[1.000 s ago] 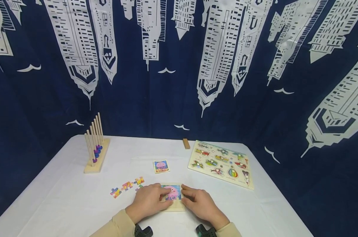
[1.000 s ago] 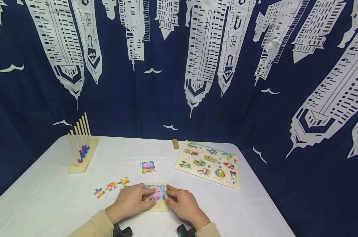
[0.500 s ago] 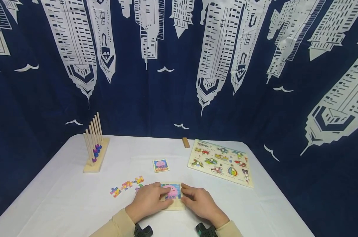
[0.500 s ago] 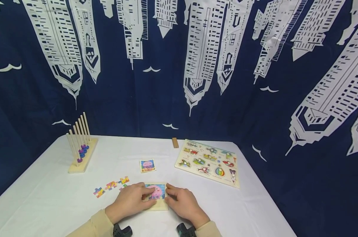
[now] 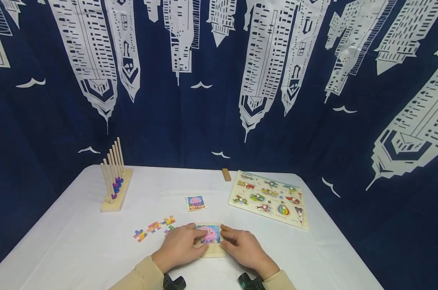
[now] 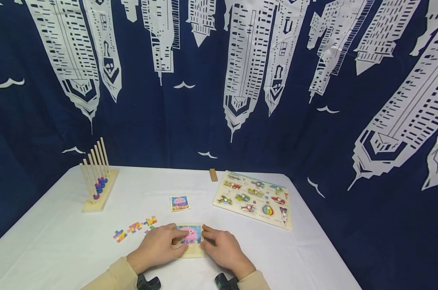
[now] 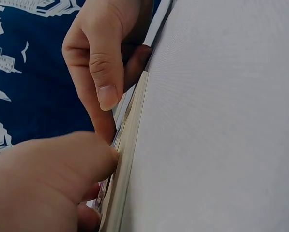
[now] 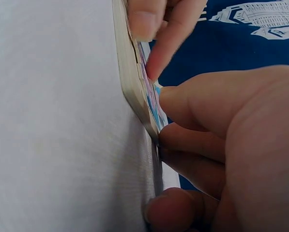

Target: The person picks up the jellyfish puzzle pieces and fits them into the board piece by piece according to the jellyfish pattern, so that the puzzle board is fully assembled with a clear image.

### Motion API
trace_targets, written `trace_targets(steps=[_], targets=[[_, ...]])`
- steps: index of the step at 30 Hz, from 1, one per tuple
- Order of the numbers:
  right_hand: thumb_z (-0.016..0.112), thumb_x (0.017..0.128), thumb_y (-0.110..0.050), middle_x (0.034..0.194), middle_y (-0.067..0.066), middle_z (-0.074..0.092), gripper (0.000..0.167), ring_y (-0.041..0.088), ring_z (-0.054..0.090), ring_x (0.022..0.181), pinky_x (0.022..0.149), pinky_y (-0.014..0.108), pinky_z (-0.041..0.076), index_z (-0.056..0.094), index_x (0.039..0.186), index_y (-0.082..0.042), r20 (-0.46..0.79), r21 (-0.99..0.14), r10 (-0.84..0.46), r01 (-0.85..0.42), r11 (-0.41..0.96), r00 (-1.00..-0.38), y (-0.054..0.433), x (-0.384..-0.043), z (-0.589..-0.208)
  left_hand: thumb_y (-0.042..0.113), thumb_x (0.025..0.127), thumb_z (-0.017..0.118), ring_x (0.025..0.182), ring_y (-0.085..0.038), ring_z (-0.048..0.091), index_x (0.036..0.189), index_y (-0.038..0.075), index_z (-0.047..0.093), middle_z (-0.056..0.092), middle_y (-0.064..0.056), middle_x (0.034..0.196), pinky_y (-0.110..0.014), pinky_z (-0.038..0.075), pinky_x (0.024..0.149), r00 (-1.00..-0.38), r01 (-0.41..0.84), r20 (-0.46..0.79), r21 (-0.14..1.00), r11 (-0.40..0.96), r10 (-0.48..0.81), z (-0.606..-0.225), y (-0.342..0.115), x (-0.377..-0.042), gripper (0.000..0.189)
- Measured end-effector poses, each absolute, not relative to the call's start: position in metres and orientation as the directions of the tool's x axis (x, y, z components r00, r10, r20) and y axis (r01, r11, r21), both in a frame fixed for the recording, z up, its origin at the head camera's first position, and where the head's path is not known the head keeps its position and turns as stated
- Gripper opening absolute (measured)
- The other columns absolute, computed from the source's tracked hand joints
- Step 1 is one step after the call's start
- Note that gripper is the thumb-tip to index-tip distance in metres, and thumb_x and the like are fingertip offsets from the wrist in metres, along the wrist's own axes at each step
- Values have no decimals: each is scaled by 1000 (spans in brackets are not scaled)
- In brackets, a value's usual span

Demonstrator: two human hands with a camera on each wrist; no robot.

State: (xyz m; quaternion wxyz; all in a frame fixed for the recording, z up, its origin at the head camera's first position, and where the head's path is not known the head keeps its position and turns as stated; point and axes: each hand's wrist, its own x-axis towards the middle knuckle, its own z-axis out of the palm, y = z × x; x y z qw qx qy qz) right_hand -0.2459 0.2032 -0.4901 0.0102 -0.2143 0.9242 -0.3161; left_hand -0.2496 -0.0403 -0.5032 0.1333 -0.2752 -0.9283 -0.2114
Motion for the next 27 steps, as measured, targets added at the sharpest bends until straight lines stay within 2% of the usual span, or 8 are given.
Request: trace_targets(steps=[6,13,18,19,21,23,26,27], targets=[[68,98,-31,146,-1,61,40,25,57,135,110,52,44,69,132,-8,118,-587,-404,-392,709,-907,202,-246,-489,46,90,74,54,0,35,120,27,78,40,17,65,-23,28,49,-814,567,359,319,760,457,-502,-41,-250,36],[69,98,-27,147,0,60,40,26,57,135,110,53,44,68,133,-7,122,-571,-413,-405,714,-902,202,-245,-490,47,90,72,55,-3,40,121,27,78,53,11,56,-28,36,50,-834,542,315,315,779,453,-497,-39,-247,37],[70,97,-26,147,1,60,41,27,58,135,110,53,44,68,133,-7,121,-563,-419,-410,718,-900,203,-244,-490,47,91,72,50,-5,34,122,26,77,44,10,51,-29,33,48,-844,530,294,325,783,449,-496,-38,-245,38],[70,97,-26,147,1,60,41,27,58,135,110,53,44,68,133,-7,119,-564,-418,-408,718,-900,203,-244,-490,47,91,71,51,-6,35,123,26,77,46,10,52,-29,34,48,-845,528,288,327,783,450,-496,-38,-245,39],[71,96,-26,147,1,60,41,27,58,135,110,53,44,69,133,-7,115,-564,-416,-405,720,-902,203,-243,-490,47,91,71,55,-5,42,125,26,76,62,8,62,-29,37,50,-845,530,283,328,782,453,-496,-38,-245,40],[71,96,-25,147,0,60,41,27,58,135,110,53,44,69,133,-8,116,-564,-415,-404,721,-902,203,-243,-489,47,91,72,54,-6,45,127,27,75,66,6,66,-30,38,49,-852,521,274,358,775,446,-495,-39,-244,41],[71,96,-25,147,0,60,40,27,58,135,109,53,44,69,133,-7,123,-558,-417,-411,721,-900,203,-242,-488,45,88,76,52,-3,48,123,27,76,64,12,63,-30,39,47,-861,506,299,408,760,412,-487,-43,-243,40],[71,96,-24,147,0,60,40,27,58,135,109,52,44,69,133,-7,126,-558,-418,-413,720,-900,202,-243,-488,45,88,77,49,-2,45,120,27,77,57,15,57,-31,41,50,-866,494,311,418,762,391,-483,-46,-244,37]])
